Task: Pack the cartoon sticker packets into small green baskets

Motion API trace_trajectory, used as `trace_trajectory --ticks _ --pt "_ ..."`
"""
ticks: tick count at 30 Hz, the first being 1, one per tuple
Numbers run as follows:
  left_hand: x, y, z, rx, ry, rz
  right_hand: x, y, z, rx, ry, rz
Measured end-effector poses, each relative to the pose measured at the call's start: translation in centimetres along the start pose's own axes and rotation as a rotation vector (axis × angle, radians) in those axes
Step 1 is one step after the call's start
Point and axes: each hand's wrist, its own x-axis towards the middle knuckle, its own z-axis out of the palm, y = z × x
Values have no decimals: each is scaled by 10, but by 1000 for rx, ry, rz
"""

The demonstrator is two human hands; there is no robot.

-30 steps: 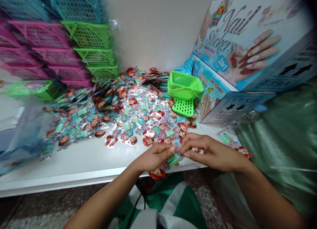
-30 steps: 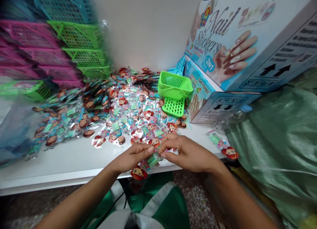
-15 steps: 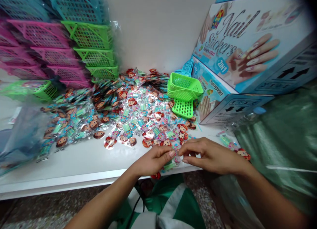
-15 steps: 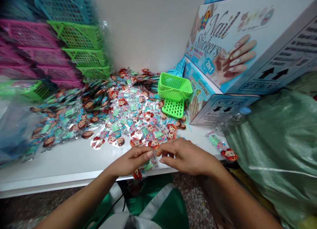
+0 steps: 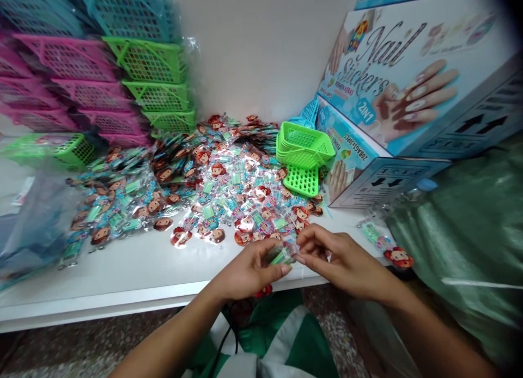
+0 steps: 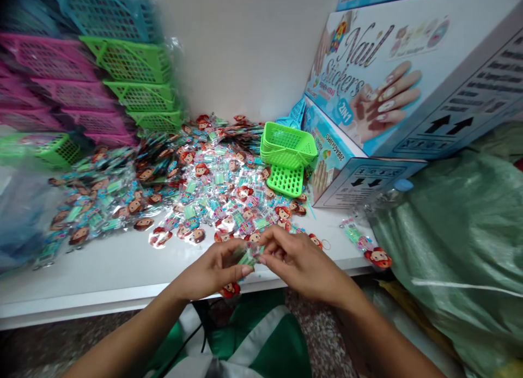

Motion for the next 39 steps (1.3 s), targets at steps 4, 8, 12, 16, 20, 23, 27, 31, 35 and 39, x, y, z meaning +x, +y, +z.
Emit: trace_trajectory --ticks 4,8,12,16,20,23,27,31,35,39 --pt "-1 -2 -1 -56 46 -32 -1 -1 -1 -105 -18 -59" --pt "-2 -4 0 -85 50 -54 0 -4 -6 -169 -45 -119" --pt "-2 -6 -1 -73 54 -59 2 -5 -11 -306 -66 -177" --pt "-1 -7 -1 -58 22 -37 7 -8 -14 -412 -131 -306" --pt "0 -9 -1 -129 -25 -41 10 -8 -12 -552 -164 -300" --pt "1 -12 -2 -199 -46 -77 10 -4 -11 -603 -115 -259" --pt "1 -13 -5 -208 -66 -94 9 -3 -13 -571 -41 -254" --pt "3 -10 -5 -195 -90 -67 11 -10 -8 -638 -65 -279" --pt "3 -8 -4 -124 -92 -42 13 -10 -1 -689 -112 -305" --pt "2 -7 -4 -152 -80 -74 13 -4 -1 -594 -77 -297"
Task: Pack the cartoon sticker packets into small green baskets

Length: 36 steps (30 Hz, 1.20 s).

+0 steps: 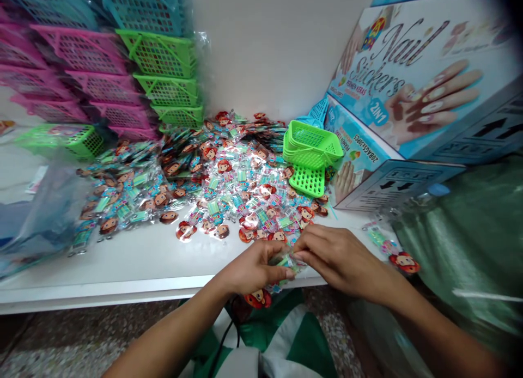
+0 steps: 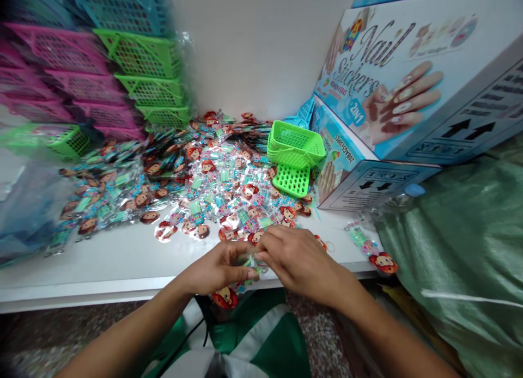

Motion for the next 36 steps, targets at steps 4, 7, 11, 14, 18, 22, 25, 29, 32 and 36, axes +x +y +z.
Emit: trace_trajectory --ticks 4,7,11,14,18,22,25,29,32,36 --pt "-1 1 -2 -64 -11 -25 -5 4 -7 108 91 32" --pt "-1 1 -3 -72 -29 -15 -10 7 -15 118 141 41" --pt "-1 1 -3 -71 -62 17 -16 10 -24 118 187 57" --pt "-1 3 -1 -66 -69 3 -15 8 -22 128 184 53" --pt "0 3 1 -27 -35 -9 -7 1 -9 171 147 27" --pt "1 2 1 -23 -3 39 -2 -5 -1 240 142 36" --pt "1 2 0 -43 4 55 -3 -6 1 270 149 30" --pt "0 3 -1 -19 91 43 -6 -6 6 302 170 82" --pt "0 4 -1 -46 94 36 -9 -6 9 331 264 179" --pt "1 5 1 -55 99 62 -9 -7 12 346 334 143"
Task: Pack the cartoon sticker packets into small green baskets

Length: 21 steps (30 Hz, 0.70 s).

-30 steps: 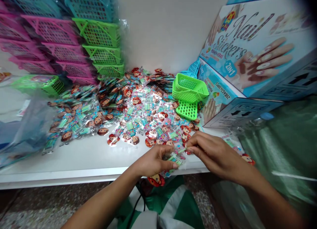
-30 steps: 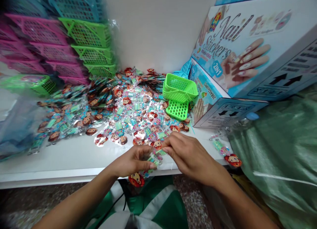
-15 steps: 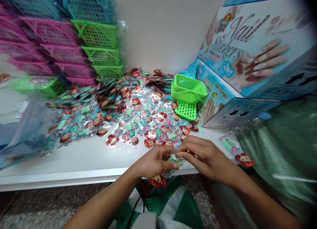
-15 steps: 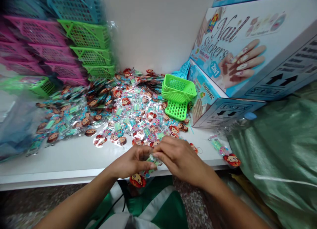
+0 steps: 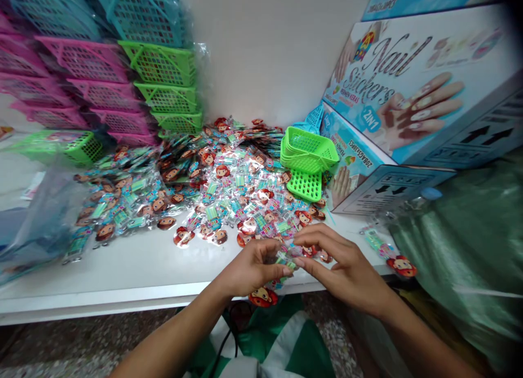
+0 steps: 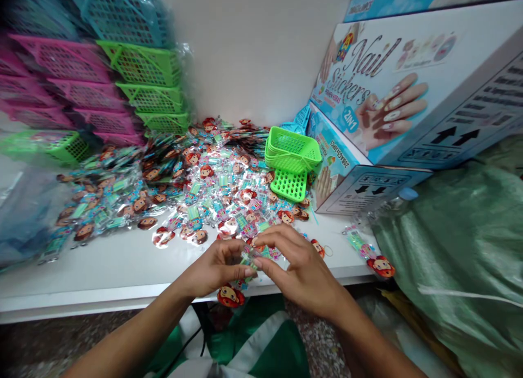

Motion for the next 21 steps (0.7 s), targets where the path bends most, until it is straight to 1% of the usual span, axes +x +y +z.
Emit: trace_trajectory --ticks 3,5,7,10,14,15,17,21 --pt "1 -1 3 -34 14 5 1 0 6 12 -48 -55" --pt "1 -2 5 -68 16 24 1 0 11 22 -78 -47" --pt "2 -2 6 -79 47 49 0 0 15 31 -44 32" --pt "2 -1 7 -83 130 53 -5 3 22 112 91 196" --pt "5 0 7 -173 195 65 -15 13 39 418 252 384" --pt "7 1 7 -211 211 73 -17 16 44 496 272 428" --pt "10 2 8 -284 237 63 -20 20 52 612 268 507" --pt "18 5 7 -400 269 -32 -18 24 57 705 263 611"
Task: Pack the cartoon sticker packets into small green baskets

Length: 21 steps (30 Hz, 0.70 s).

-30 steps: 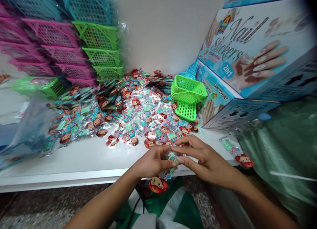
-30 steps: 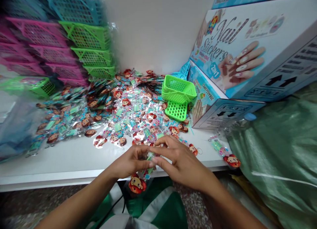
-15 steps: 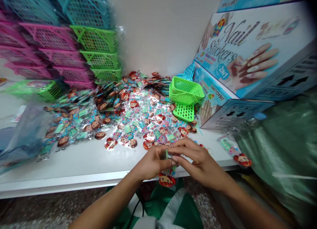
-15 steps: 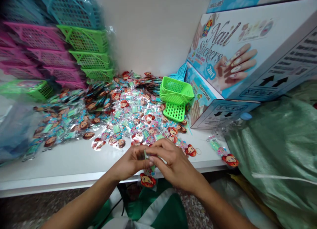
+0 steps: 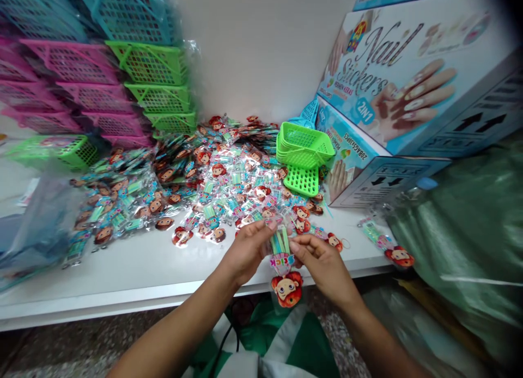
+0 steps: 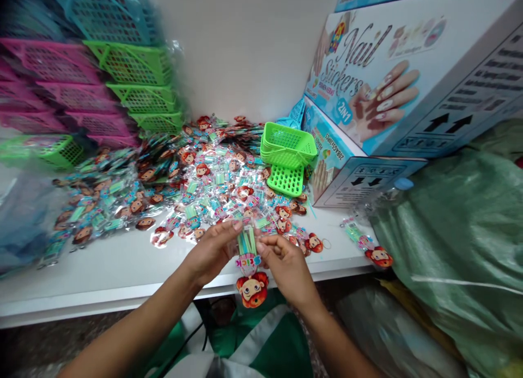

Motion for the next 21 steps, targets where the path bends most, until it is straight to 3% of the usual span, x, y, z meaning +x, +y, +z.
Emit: trace_trajectory --ticks 8,12,15,18,21 --pt "8 4 3 -79 139 -1 0 -3 -1 66 -92 62" --pt "8 3 5 -77 93 41 -3 0 3 133 -111 86" --pt "6 -2 11 48 43 118 -3 11 5 123 -64 2" --pt "4 -6 18 229 20 145 2 30 -18 36 73 -127" --pt "3 -9 17 323 36 98 6 54 -79 -359 335 -118"
